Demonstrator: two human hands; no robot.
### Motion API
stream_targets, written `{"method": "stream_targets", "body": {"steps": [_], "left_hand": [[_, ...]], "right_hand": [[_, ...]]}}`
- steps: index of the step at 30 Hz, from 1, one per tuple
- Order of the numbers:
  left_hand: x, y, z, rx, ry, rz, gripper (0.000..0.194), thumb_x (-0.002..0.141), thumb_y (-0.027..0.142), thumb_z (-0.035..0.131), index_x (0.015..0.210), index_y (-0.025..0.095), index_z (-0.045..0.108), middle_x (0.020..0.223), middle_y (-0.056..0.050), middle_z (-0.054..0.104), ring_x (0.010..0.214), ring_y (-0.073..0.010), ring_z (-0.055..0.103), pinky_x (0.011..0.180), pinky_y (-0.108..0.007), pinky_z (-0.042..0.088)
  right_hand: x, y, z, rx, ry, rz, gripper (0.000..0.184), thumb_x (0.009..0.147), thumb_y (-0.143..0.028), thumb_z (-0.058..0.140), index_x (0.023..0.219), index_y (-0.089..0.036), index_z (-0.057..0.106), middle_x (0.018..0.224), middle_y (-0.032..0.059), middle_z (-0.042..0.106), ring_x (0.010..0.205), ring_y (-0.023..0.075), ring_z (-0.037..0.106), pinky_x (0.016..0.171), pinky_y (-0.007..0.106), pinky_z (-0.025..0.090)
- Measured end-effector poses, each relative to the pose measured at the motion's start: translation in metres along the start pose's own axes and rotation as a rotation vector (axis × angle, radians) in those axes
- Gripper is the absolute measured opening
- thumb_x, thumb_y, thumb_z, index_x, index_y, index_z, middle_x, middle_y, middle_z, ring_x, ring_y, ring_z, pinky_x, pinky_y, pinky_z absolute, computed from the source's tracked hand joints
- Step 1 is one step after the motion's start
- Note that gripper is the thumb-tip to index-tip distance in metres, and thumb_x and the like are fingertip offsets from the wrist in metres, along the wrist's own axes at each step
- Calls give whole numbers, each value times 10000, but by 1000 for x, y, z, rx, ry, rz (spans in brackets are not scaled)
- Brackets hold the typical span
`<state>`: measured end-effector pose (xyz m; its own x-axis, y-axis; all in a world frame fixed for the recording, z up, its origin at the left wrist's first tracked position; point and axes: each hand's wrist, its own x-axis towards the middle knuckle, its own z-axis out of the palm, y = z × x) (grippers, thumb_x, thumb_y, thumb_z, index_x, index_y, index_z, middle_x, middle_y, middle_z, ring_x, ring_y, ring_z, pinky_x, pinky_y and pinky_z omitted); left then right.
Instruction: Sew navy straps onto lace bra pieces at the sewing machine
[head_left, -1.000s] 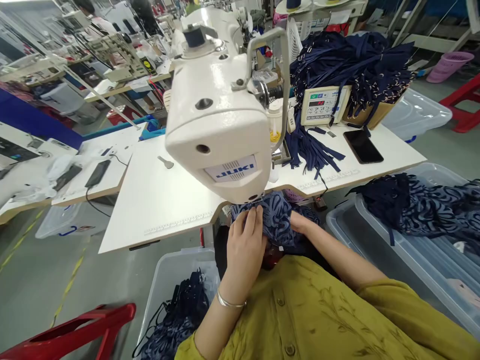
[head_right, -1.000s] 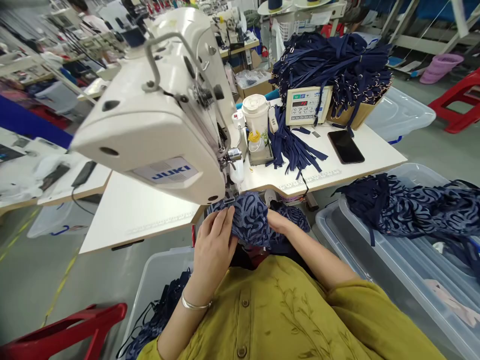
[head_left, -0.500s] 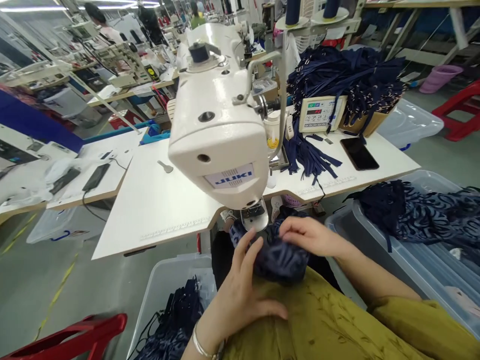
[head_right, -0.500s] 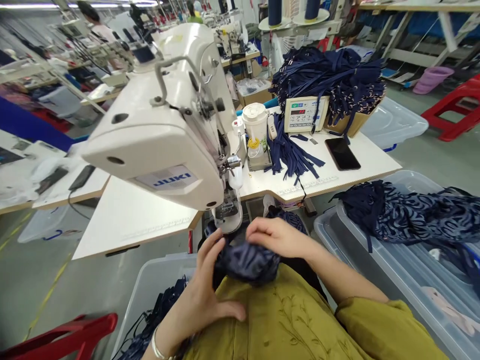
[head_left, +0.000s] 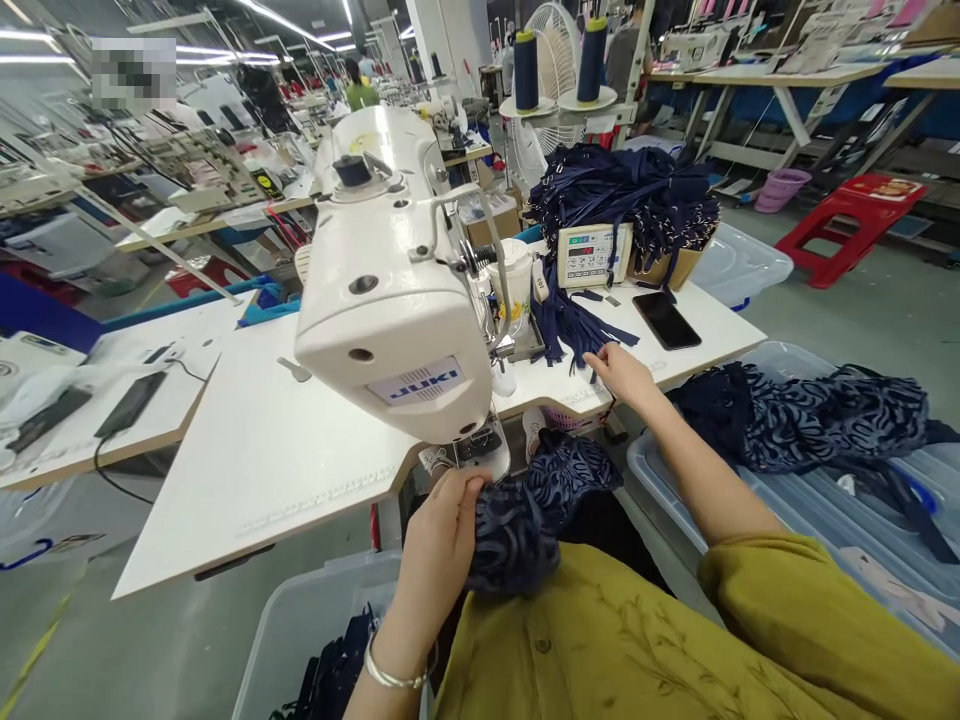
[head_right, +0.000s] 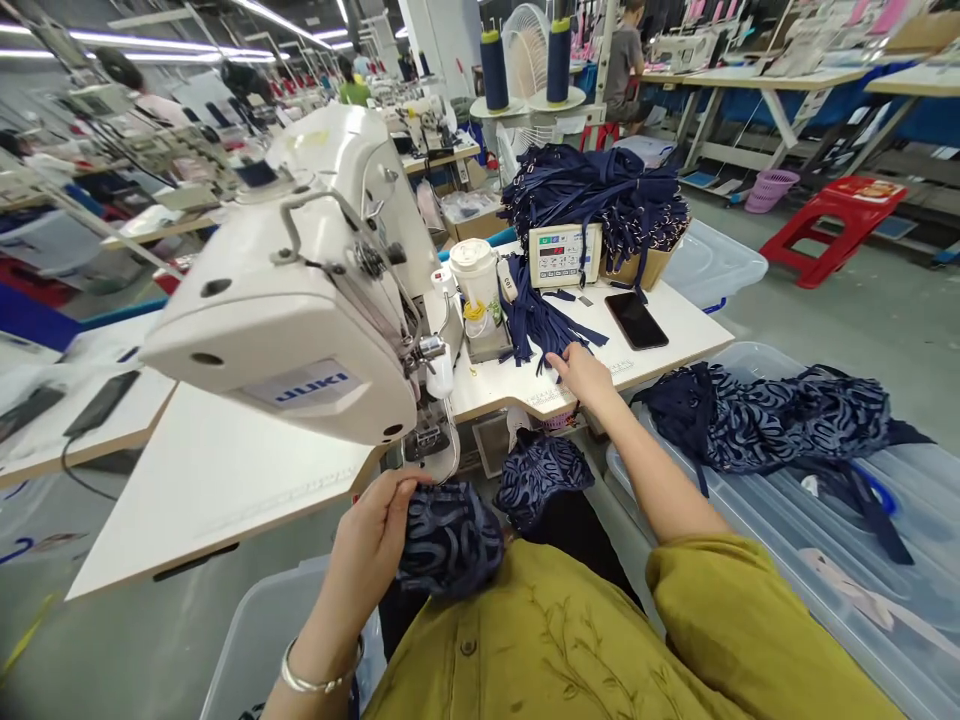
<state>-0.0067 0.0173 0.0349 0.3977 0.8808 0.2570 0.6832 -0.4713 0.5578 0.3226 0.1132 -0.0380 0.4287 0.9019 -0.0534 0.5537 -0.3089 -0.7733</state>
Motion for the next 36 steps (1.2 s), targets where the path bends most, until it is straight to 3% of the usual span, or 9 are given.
{"method": "stream_targets", "body": {"steps": [5,10,13,16,18,22,26,31,36], "left_hand": [[16,-3,14,468,161,234,211,976,328,443,1015,191,599,889,-59,640,786,-205,599,665,-304,445],[14,-6,26,565,331,298,133,937,293,539,935,176,604,901,-77,646,814,-220,584,747,-352,442],[8,-3,30,524,276,284,188,924,334,562,974,158,606,928,-83,666,848,-231,599,782,-360,452],[2,3,31,537,272,214,311,890,400,602,1057,138,612,1020,-115,675,966,-285,606,850,-407,442],[-1,7,31,501,265,194,258,896,345,608,1063,148,621,1050,-103,687,1017,-284,611,884,-416,428],[-5,7,26,387,223,213,195,917,239,585,1100,188,629,1112,-55,705,1066,-232,631,973,-429,387],[-6,-2,20,246,170,245,218,941,199,541,1143,201,624,1161,-47,698,1117,-193,627,1029,-414,405],[-6,-18,20,18,215,188,206,951,186,512,1093,224,656,1094,-26,722,1079,-166,653,1042,-414,463],[-4,-24,21,-109,217,153,212,947,190,516,1099,222,660,1101,-19,718,1090,-152,650,1086,-417,445]], "right_hand": [[26,25,2,152,-25,11,298,725,-289,701,605,-212,439,625,9,516,725,196,524,657,297,361],[8,29,-20,527,-104,-59,433,699,-620,633,685,-225,457,584,-64,404,473,86,282,435,232,240],[-16,16,-29,733,-119,-99,486,691,-700,606,771,-235,492,667,-57,454,459,65,242,401,206,234],[-47,-9,-21,1013,-248,-69,399,675,-553,747,793,-226,553,646,-58,479,447,46,264,371,174,234],[-68,-28,-8,1112,-403,-35,322,689,-442,788,794,-214,586,644,-53,522,429,31,294,354,159,242],[-99,-58,24,1103,-650,29,244,738,-357,772,823,-193,613,792,-4,628,477,34,436,401,163,361],[-111,-75,52,1143,-740,55,266,759,-345,753,893,-201,573,839,0,620,654,85,554,616,221,482],[-113,-81,63,901,-669,-194,192,861,-293,600,1012,-224,504,774,-31,561,595,96,465,556,234,391],[-112,-80,62,636,-653,-470,282,848,-189,541,1113,-243,460,939,1,521,680,113,465,624,259,400]]}}
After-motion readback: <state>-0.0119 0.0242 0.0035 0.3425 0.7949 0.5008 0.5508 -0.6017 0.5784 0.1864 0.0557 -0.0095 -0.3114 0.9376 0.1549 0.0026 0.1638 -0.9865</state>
